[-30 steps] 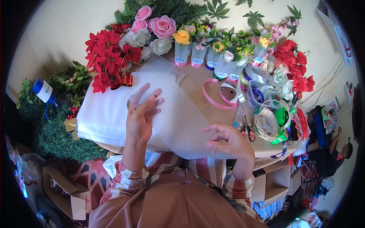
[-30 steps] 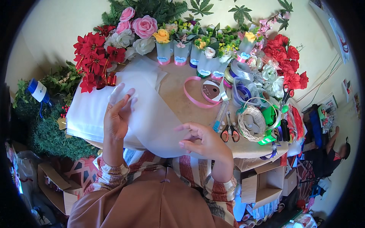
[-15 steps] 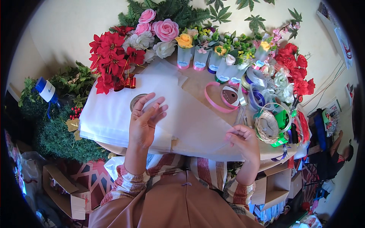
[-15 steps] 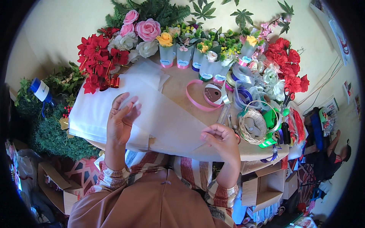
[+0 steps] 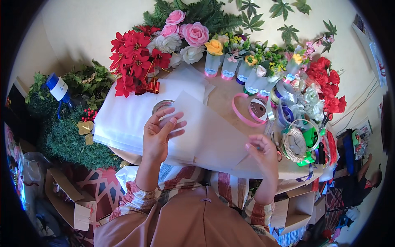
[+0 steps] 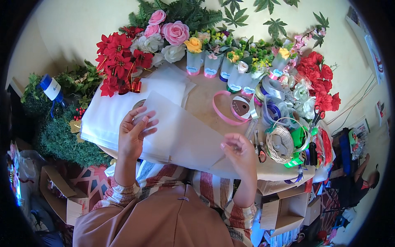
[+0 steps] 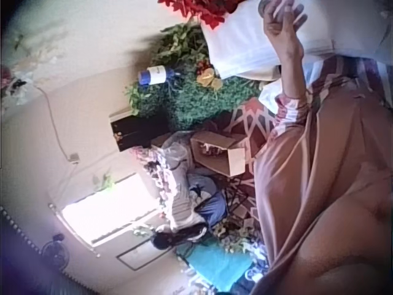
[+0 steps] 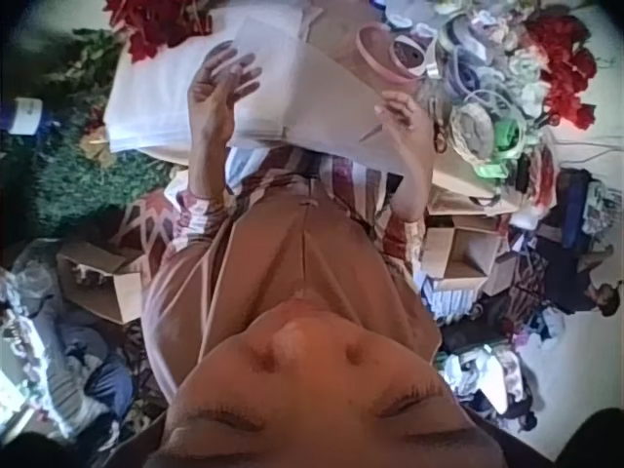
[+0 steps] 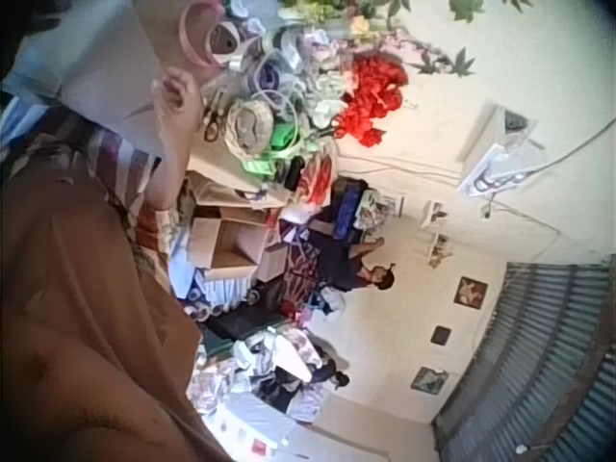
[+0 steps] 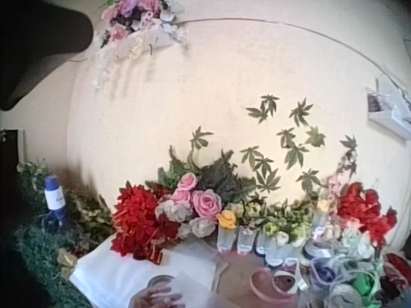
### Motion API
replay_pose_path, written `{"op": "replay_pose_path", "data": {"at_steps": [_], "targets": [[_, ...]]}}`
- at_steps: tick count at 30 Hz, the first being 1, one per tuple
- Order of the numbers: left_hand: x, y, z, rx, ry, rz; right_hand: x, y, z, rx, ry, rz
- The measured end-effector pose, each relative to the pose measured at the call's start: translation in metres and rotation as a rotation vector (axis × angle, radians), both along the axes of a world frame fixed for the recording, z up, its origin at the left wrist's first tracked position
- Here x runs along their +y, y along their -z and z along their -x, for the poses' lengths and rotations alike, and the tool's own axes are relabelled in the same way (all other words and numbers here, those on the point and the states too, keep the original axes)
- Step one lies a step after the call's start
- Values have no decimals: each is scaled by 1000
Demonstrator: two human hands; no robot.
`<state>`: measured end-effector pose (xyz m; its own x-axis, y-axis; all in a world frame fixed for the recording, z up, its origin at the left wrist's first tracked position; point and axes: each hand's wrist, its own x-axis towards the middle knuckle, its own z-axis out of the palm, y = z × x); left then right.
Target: The person arranges artificial flowers into a small plastic vase. They first secure the base of the vase with green tape, then insert a pink rose and small yellow flowers into the opening. Finally, they wrap the exterior of the vase with a translucent white sheet, securing it with tape.
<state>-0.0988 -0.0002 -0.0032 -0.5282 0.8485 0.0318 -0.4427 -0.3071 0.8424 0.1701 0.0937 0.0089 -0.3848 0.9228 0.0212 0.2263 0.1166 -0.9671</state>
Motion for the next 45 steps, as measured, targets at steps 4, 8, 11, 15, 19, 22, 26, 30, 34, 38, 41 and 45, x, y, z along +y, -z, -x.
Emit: {"op": "replay_pose_path", "data": {"at_steps": [4, 8, 11, 15, 19, 22, 26, 30, 34, 38, 41, 45], "targets": [[-7, 0, 1, 66, 43, 44, -2, -21, 36, -286, 6, -551], [-14, 1, -2, 83, 156, 48, -4, -26, 82, -122, -179, -538], [-21, 4, 0, 79, 163, 63, 6, -18, 106, -97, -358, -345], [-43, 22, 25, 153, -185, 39, 6, -10, 121, 32, -363, -64], [-89, 69, 83, 314, -851, 76, 14, 0, 112, 53, -296, -30], [-132, 159, 115, 321, -916, 229, 17, 4, 108, 13, -201, 28], [-200, 315, 123, 632, -579, 893, 25, 16, 100, 34, -117, 18], [-234, 399, 90, 932, 82, 1524, 30, 24, 95, 39, -67, 66], [-243, 431, 56, 934, -90, 1391, 32, 26, 92, 20, -60, 83], [-234, 475, 60, 1025, -3, 1304, 32, 26, 90, 36, -35, 94], [-208, 459, 71, 843, 404, 1402, 34, 27, 91, 57, -48, 103], [-203, 448, 75, 998, 445, 1448, 34, 30, 90, 50, -57, 82]]}}
